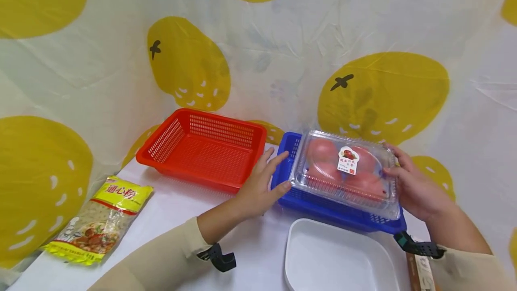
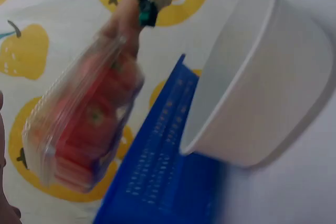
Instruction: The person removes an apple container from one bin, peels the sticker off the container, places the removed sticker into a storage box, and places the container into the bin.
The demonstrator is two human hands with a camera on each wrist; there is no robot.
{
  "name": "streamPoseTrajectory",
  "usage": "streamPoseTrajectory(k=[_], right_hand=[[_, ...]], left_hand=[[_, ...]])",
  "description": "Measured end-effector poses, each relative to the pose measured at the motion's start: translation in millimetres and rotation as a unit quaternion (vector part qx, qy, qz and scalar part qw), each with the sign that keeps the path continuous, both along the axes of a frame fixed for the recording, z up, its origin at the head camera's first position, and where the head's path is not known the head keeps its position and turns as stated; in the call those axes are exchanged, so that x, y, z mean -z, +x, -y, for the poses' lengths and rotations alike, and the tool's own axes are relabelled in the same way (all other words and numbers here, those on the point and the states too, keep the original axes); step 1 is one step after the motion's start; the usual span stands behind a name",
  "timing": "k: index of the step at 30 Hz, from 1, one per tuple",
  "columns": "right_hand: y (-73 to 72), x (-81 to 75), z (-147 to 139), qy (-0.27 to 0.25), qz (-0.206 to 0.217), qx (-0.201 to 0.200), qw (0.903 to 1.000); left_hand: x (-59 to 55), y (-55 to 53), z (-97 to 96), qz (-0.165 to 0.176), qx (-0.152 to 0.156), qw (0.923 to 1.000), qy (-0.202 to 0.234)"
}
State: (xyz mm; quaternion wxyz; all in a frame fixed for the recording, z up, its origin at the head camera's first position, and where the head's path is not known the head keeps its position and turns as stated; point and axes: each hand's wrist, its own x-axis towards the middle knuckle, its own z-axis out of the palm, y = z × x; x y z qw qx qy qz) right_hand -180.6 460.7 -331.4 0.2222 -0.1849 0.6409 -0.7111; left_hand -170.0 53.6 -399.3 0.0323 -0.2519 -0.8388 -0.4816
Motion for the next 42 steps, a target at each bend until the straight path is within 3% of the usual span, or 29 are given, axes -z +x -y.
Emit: streamPoseTrajectory(k=[4,9,14,21,28,36,42], right_hand=[[22.6,4.3,13.3,-0.025,0.023,0.008,0.9994],[55.6,14.5,33.5,0.011,0.090,0.112,0.9895],[79.7,20.0,66.4,0.074,0.111,0.171,0.9762],[94.5,20.0,124.1,0.065,0.086,0.160,0.9813],[104.9,21.8,187.5,0.041,0.088,0.176,0.9796],[108.1,36.3,253.6,-0.013,0.105,0.150,0.9830],[111.8,59.0,299.7,-0.044,0.140,0.132,0.9802]], left_hand=[[-13.4,-9.1,17.5,-0.015,0.025,0.9995,-0.012],[-17.0,-13.1,36.3,0.014,0.059,0.9981,-0.008],[-18.7,-9.4,50.9,0.029,0.073,0.9966,0.027],[-19.1,1.5,81.5,0.032,0.060,0.9958,0.062],[-23.0,15.2,121.5,0.057,0.044,0.9945,0.076],[-16.6,30.1,180.5,0.072,0.033,0.9917,0.101],[-10.7,45.3,228.7,0.083,0.020,0.9905,0.108]])
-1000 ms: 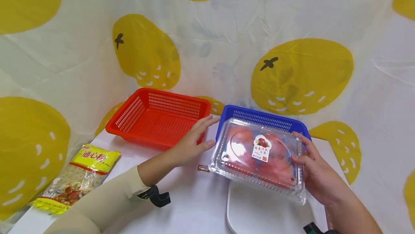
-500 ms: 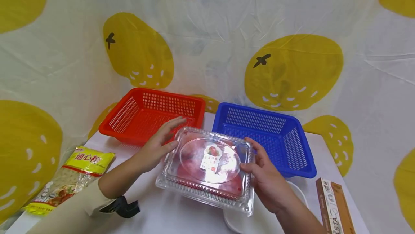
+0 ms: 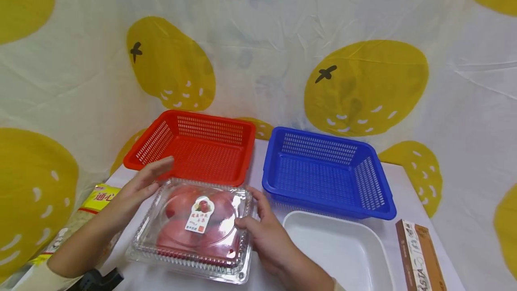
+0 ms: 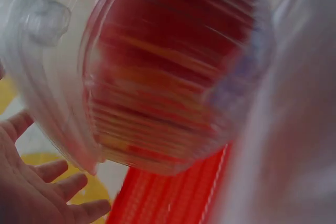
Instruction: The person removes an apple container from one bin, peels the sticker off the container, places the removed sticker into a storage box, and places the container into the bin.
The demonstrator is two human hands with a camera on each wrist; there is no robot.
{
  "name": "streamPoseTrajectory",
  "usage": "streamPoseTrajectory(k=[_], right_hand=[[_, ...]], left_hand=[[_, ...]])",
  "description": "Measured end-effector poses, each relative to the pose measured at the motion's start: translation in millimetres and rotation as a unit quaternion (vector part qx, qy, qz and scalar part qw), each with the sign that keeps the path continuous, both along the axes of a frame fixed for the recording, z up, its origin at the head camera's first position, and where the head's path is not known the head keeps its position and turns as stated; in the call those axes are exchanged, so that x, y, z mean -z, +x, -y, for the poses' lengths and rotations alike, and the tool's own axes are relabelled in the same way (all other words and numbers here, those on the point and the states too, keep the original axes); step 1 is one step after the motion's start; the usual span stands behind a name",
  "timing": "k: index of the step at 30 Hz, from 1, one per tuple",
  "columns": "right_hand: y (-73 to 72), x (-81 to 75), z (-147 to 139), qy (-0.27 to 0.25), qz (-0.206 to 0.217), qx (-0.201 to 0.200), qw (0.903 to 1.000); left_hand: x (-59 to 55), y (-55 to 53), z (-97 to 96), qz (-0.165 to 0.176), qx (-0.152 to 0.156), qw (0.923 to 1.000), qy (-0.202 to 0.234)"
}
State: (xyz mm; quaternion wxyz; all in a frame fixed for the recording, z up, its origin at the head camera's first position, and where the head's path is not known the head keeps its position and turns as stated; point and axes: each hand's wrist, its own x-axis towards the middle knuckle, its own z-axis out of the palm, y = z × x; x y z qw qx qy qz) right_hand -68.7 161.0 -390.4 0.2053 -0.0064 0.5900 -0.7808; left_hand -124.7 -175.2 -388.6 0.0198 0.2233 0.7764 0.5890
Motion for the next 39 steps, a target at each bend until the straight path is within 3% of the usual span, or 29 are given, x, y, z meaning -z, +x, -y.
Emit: streamPoseTrajectory(k=[8,15,20,26,29,31,33,35,39], right_hand=[[9.1,38.8,54.2,-0.028,0.015,0.012,0.9994],[10.9,63.5,71.9,0.022,-0.013,0.027,0.9993],[9.7,65.1,68.6,0.078,-0.039,0.002,0.9962],[8.9,52.9,60.0,0.175,-0.083,-0.017,0.9810],[3.6,42.3,58.6,0.242,-0.127,-0.015,0.9618],[-1.6,33.7,59.2,0.299,-0.177,-0.023,0.9375],[-7.0,25.0,61.2,0.353,-0.236,-0.038,0.9046],[-12.1,16.8,65.0,0.408,-0.290,-0.059,0.8638],[-19.1,5.2,76.4,0.489,-0.354,-0.109,0.7898]], left_hand=[[15.1,17.3,42.4,0.050,-0.034,0.9980,-0.018],[35.8,27.1,61.1,0.098,-0.061,0.9915,-0.060],[44.4,31.1,62.0,0.127,-0.066,0.9883,-0.053],[52.3,31.7,53.9,0.128,-0.050,0.9897,-0.040],[54.4,30.1,49.8,0.116,-0.040,0.9915,-0.044],[55.1,28.9,48.2,0.104,-0.039,0.9925,-0.051],[55.4,28.8,47.7,0.096,-0.041,0.9927,-0.060],[55.5,29.4,48.0,0.086,-0.049,0.9922,-0.076],[56.4,30.8,49.3,0.076,-0.055,0.9913,-0.092]])
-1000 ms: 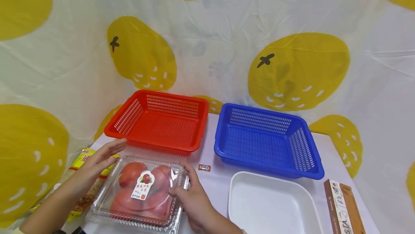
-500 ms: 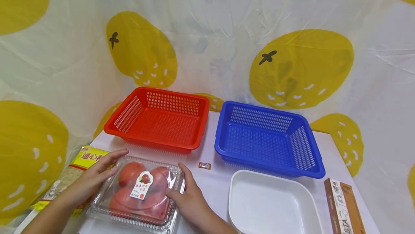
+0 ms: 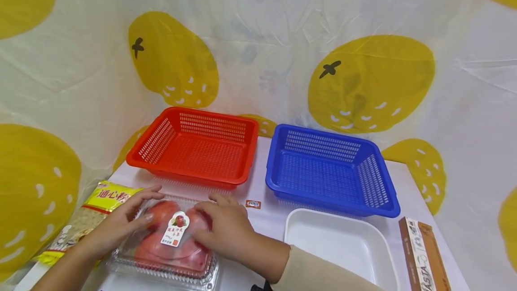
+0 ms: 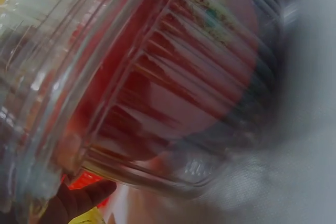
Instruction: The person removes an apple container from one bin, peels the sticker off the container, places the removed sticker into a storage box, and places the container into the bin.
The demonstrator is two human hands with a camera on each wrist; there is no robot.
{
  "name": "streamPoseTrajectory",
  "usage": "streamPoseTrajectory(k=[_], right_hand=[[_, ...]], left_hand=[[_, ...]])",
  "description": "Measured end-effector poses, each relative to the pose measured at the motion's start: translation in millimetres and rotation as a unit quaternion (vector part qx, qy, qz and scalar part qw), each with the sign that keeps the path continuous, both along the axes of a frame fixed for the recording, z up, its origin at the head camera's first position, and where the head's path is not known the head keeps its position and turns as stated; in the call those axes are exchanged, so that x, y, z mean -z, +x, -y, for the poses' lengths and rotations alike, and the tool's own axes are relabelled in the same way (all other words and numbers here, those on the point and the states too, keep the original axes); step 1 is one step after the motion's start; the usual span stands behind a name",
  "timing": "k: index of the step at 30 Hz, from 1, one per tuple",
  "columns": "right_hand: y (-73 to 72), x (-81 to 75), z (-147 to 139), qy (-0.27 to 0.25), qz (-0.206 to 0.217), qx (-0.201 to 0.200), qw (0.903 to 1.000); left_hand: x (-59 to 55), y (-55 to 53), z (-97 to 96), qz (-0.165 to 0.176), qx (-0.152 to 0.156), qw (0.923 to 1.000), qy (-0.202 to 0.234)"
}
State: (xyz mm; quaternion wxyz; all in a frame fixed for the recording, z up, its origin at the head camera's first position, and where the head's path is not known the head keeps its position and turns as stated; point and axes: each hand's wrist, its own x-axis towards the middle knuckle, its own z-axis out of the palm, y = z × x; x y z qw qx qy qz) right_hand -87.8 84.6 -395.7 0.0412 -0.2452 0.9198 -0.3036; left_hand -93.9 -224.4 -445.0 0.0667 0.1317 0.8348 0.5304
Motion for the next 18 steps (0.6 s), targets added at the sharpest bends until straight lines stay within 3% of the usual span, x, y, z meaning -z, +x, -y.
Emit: streamPoseTrajectory(k=[5,10,18], right_hand=[[-5.0,-3.2,13.6,0.073,-0.035,-0.040,0.9959],[-9.2,-1.9,23.7,0.069,-0.036,-0.064,0.9949],[-27.5,-1.6,30.9,0.067,0.034,-0.080,0.9940]], left_hand=[[0.7,0.7,0.0,-0.002,-0.004,1.0000,0.002],[1.5,1.2,0.0,-0.011,-0.004,0.9999,0.006],[3.0,1.5,-1.2,-0.013,0.006,0.9996,0.023]])
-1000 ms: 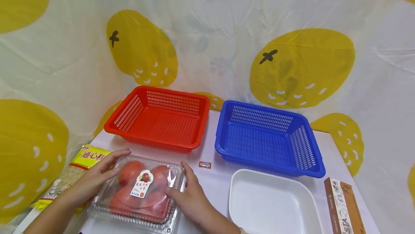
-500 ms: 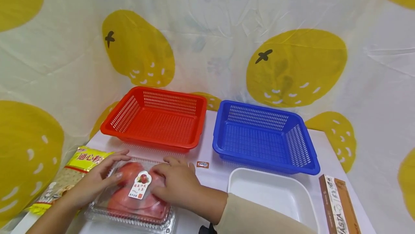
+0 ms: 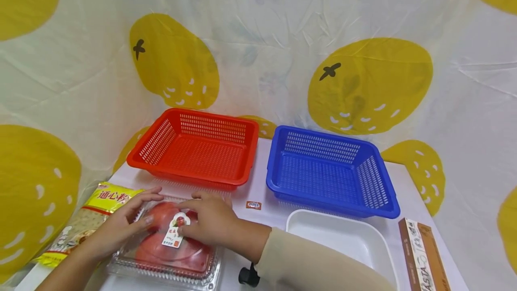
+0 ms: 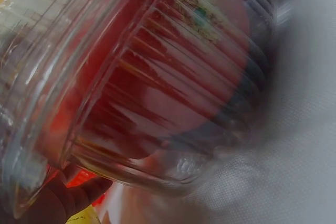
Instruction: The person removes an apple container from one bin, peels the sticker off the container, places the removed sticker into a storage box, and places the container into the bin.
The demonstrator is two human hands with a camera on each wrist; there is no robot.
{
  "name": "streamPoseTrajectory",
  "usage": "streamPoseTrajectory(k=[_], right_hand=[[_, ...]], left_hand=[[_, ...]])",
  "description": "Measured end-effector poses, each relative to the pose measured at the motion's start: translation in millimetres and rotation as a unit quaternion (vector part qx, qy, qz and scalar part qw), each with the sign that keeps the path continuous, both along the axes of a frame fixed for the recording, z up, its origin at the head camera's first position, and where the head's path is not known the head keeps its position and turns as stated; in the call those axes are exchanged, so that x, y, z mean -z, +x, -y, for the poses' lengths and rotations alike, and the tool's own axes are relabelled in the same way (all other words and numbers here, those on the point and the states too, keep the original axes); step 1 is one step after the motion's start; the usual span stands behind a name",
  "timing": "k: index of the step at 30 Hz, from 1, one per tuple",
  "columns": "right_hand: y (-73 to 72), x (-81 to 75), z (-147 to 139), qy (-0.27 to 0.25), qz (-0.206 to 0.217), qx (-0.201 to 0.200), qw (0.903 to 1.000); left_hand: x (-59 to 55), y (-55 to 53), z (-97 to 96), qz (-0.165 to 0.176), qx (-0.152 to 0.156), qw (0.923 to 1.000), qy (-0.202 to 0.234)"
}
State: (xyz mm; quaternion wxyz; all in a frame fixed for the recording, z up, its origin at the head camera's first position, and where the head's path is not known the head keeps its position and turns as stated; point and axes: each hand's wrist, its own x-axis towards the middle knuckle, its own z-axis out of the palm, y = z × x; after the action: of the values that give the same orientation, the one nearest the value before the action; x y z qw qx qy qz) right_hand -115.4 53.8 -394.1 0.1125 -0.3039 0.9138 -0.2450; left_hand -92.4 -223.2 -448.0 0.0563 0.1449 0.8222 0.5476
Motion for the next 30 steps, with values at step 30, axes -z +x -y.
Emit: streamPoseTrajectory(k=[30], right_hand=[[-21.1,-11.0,-2.5,-0.204,0.224,-0.019,0.9529]], left_hand=[[5.6,-2.7,0.4,0.008,0.003,1.0000,-0.004]])
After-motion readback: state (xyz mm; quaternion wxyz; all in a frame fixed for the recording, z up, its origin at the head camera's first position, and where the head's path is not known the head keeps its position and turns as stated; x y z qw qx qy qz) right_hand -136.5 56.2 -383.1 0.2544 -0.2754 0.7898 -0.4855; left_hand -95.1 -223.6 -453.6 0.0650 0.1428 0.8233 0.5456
